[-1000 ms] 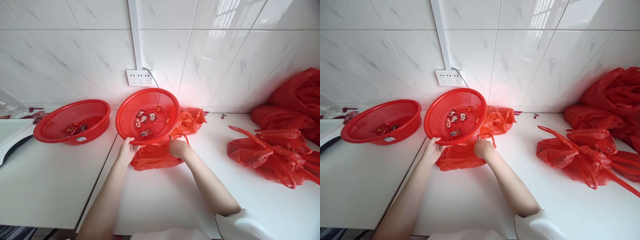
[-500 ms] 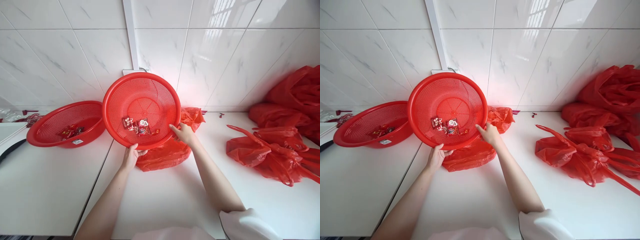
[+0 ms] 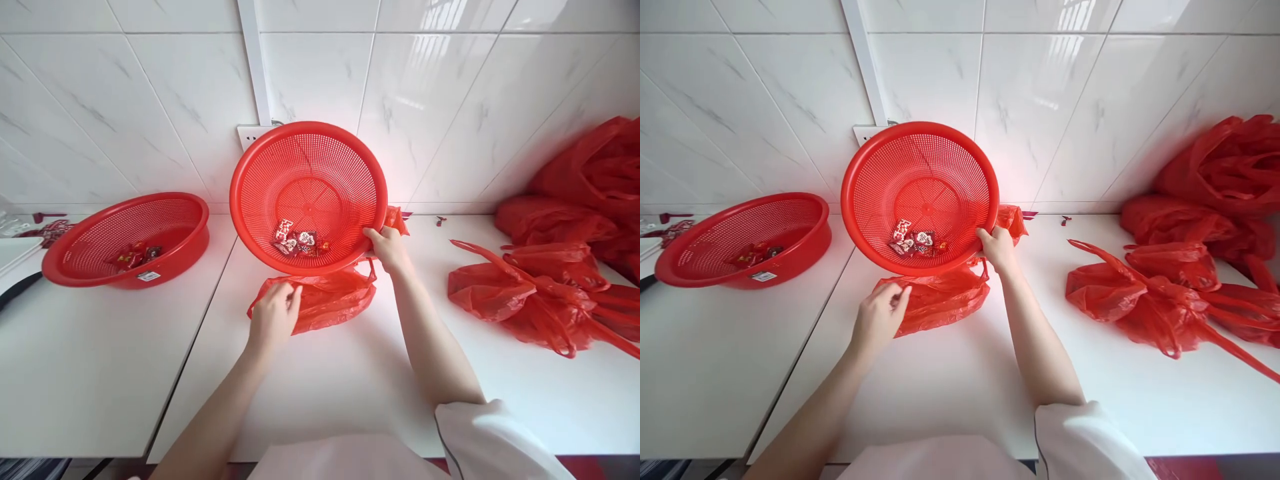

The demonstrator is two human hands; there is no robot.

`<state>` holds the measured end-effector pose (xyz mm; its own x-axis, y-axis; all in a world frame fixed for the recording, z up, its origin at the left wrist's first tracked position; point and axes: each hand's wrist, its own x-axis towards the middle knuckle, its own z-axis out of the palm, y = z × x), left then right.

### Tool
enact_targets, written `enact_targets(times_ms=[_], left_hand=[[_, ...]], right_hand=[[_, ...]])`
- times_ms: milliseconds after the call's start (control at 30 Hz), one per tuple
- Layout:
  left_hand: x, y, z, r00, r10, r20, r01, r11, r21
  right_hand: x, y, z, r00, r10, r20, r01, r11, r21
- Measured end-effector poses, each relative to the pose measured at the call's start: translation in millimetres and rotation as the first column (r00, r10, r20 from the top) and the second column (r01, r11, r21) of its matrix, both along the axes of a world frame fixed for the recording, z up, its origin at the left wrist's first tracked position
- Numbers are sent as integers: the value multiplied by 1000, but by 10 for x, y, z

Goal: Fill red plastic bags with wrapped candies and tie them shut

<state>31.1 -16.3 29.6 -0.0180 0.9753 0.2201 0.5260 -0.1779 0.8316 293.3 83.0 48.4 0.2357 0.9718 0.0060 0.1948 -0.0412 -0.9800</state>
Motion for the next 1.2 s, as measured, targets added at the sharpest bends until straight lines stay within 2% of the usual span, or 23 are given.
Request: enact_targets(times_ms=[67,133,233,300,367,433,467,533,600,667,733,767,833,867,900,1000,1100,1200], left_hand=[[143,73,-6,978,-198,-62,197,980,-28],[248,194,-65,937,-332,-109,323,942,-90],[305,344,-192,918,-387,-93,363,910,-201],[275,383,-229,917,-394,-60,373,902,-219],[190,385,-187,928,-372,17,366,902,-228],[54,380,-71,924,-311,222,368,881,-298],[-26,381,2,895,-260,363,388,856,-341],[-184,393,141,778,-129,614,432,820,-375],[-304,412,222,677,-18,736,405,843,-352],[-360,427,219,638,53,768,315,892,-324],[-362,431,148,615,89,784,235,928,-290],[-351,427,102,604,98,791,204,940,-272],[-326,409,15,585,92,806,174,956,-235],[-315,395,-19,578,83,812,169,961,-218],[-306,378,-45,574,76,816,164,965,-205],[-276,320,-92,576,58,815,164,969,-185],[-219,270,-137,577,34,816,207,961,-186],[-161,247,-193,570,16,821,232,956,-180]], right_hand=[[11,-14,25,1000,11,-9,-11,1000,14],[9,-28,38,1000,15,6,-15,1000,26],[8,-43,52,999,-13,38,12,1000,23],[14,-52,70,1000,-27,15,27,999,24],[23,-64,96,999,-14,-45,15,999,35],[28,-81,125,994,13,-105,-7,999,53],[29,-91,139,991,33,-126,-25,998,63],[22,-114,162,987,86,-137,-75,993,89],[-3,-142,177,982,159,-97,-148,983,109],[-57,-179,190,976,219,-5,-217,968,124],[-148,-229,210,979,146,144,-176,958,226],[-206,-261,225,973,46,227,-119,941,318],[-342,-334,259,918,-168,358,-44,856,516],[-417,-373,273,885,-215,413,-68,817,572],[-494,-410,281,857,-204,473,-134,798,587],[-735,-498,239,769,34,638,-433,762,481],[-960,-539,103,623,260,738,-680,647,345],[-1097,-547,-33,504,388,772,-801,545,249]])
